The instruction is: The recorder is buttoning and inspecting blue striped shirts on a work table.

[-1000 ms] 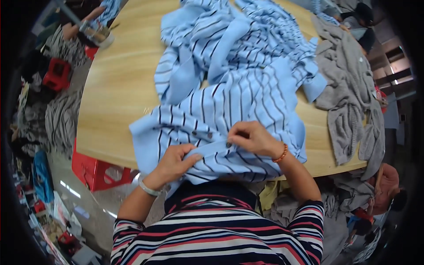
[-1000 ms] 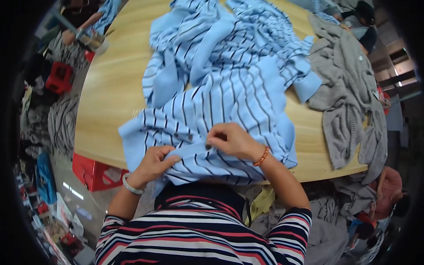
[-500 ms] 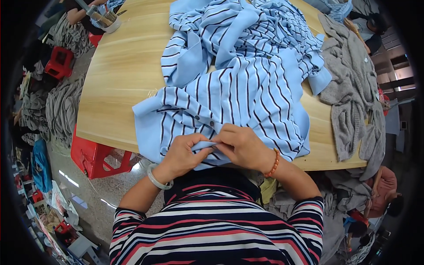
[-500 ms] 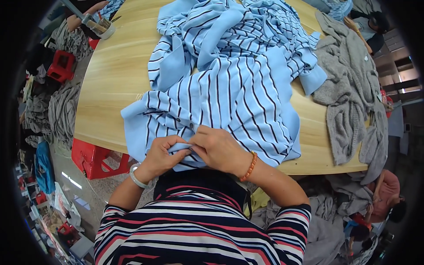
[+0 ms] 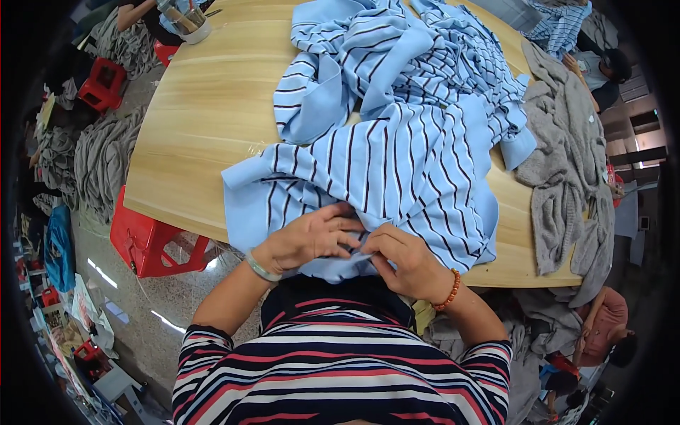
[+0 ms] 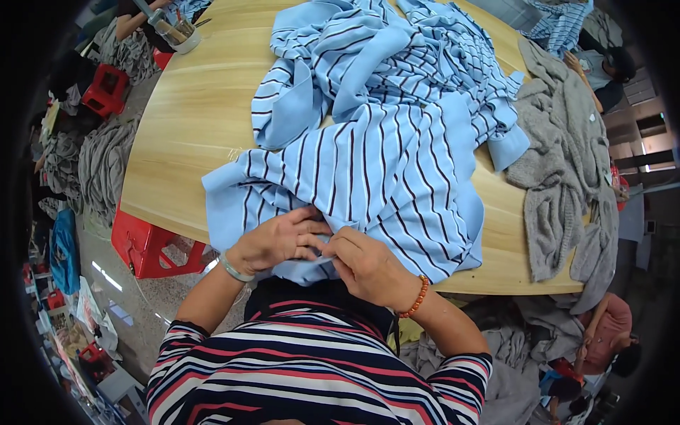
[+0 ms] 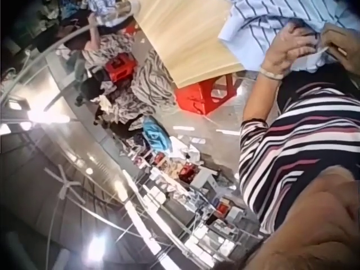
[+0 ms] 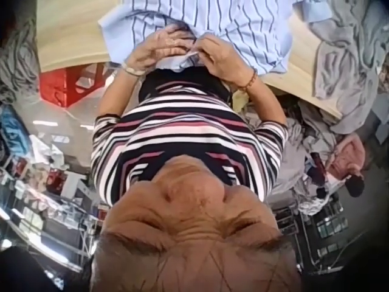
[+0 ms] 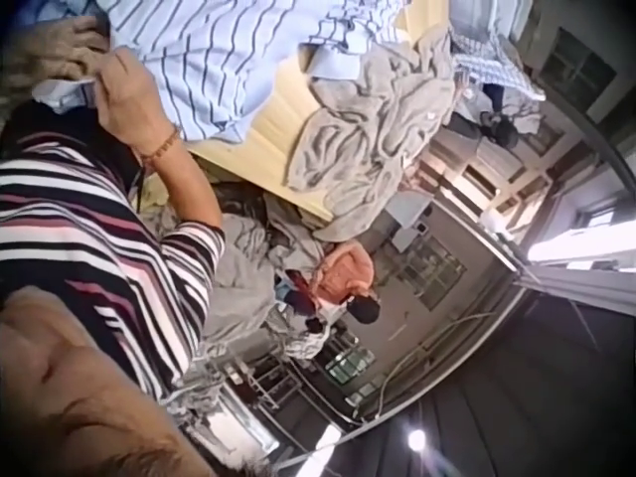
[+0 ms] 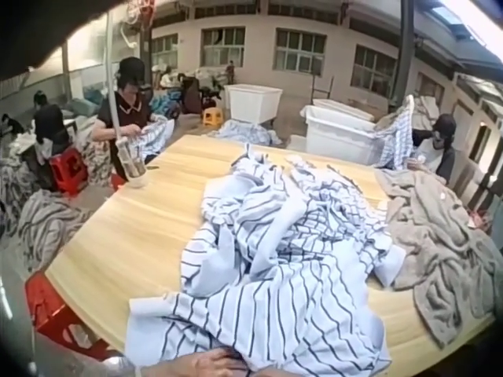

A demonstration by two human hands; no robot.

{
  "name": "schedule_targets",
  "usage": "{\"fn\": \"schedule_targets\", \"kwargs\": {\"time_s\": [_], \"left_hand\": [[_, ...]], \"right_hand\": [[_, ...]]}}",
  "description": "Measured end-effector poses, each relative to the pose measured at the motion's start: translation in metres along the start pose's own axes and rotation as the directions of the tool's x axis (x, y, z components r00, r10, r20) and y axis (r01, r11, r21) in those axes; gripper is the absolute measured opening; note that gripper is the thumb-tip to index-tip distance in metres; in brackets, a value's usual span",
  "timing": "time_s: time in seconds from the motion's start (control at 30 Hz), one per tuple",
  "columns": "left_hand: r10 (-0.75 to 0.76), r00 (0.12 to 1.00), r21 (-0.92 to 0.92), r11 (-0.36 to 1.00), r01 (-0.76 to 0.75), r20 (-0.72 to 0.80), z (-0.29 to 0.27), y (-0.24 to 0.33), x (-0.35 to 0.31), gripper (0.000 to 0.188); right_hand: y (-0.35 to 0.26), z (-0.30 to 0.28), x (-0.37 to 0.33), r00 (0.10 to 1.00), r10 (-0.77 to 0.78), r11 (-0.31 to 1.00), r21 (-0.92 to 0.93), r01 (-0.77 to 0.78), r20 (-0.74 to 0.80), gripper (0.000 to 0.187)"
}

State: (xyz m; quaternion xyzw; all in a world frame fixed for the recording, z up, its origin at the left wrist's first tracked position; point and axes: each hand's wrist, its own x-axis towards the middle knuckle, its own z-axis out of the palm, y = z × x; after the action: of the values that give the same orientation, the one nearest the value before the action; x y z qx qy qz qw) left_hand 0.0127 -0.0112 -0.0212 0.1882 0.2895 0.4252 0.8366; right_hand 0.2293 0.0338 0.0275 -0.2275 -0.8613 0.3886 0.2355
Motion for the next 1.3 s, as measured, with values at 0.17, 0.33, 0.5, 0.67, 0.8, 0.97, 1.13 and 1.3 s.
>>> {"fn": "schedule_targets", "kwargs": {"time_s": [0.17, 0.33, 0.5, 0.67, 0.8, 0.97, 1.13, 1.3], "left_hand": [[0.035, 0.98, -0.191, 0.979, -0.073, -0.198, -0.018, -0.012, 0.016, 0.025], [0.425, 0.849, 0.446, 0.855, -0.264, -0.313, 0.013, -0.015, 0.002, 0.014], [0.594, 0.781, 0.733, 0.617, -0.286, -0.195, 0.004, -0.022, -0.001, 0.012], [0.385, 0.898, 0.596, 0.78, -0.191, -0.215, -0.004, -0.022, -0.003, 0.016], [0.385, 0.903, 0.599, 0.775, -0.204, -0.191, -0.007, -0.02, -0.003, 0.017], [0.25, 0.947, 0.546, 0.832, -0.103, -0.203, -0.005, -0.014, -0.005, 0.02], [0.451, 0.892, 0.867, 0.45, -0.214, -0.013, 0.004, -0.007, -0.003, 0.021], [0.52, 0.854, 0.956, 0.253, -0.151, -0.003, -0.009, -0.018, 0.006, 0.024]], "right_hand": [[-0.004, -0.001, 0.009, 0.998, 0.003, 1.0, 0.02, -0.004, 0.055, 0.022], [-0.008, 0.002, 0.015, 1.0, -0.005, 0.992, -0.123, 0.003, -0.014, 0.022], [-0.006, 0.019, 0.02, 0.998, -0.042, 0.973, -0.228, 0.031, -0.046, 0.019], [0.001, 0.024, 0.017, 0.993, -0.058, 0.973, -0.227, 0.033, -0.103, 0.022], [-0.002, 0.024, 0.015, 0.992, -0.041, 0.966, -0.258, 0.01, -0.119, 0.027], [0.008, 0.019, 0.016, 0.992, -0.048, 0.944, -0.33, 0.007, -0.116, 0.028], [0.01, 0.014, 0.019, 0.998, 0.048, 0.973, -0.226, -0.053, -0.027, 0.023], [0.017, 0.012, 0.019, 0.99, 0.116, 0.982, -0.156, -0.103, 0.082, 0.02]]}}
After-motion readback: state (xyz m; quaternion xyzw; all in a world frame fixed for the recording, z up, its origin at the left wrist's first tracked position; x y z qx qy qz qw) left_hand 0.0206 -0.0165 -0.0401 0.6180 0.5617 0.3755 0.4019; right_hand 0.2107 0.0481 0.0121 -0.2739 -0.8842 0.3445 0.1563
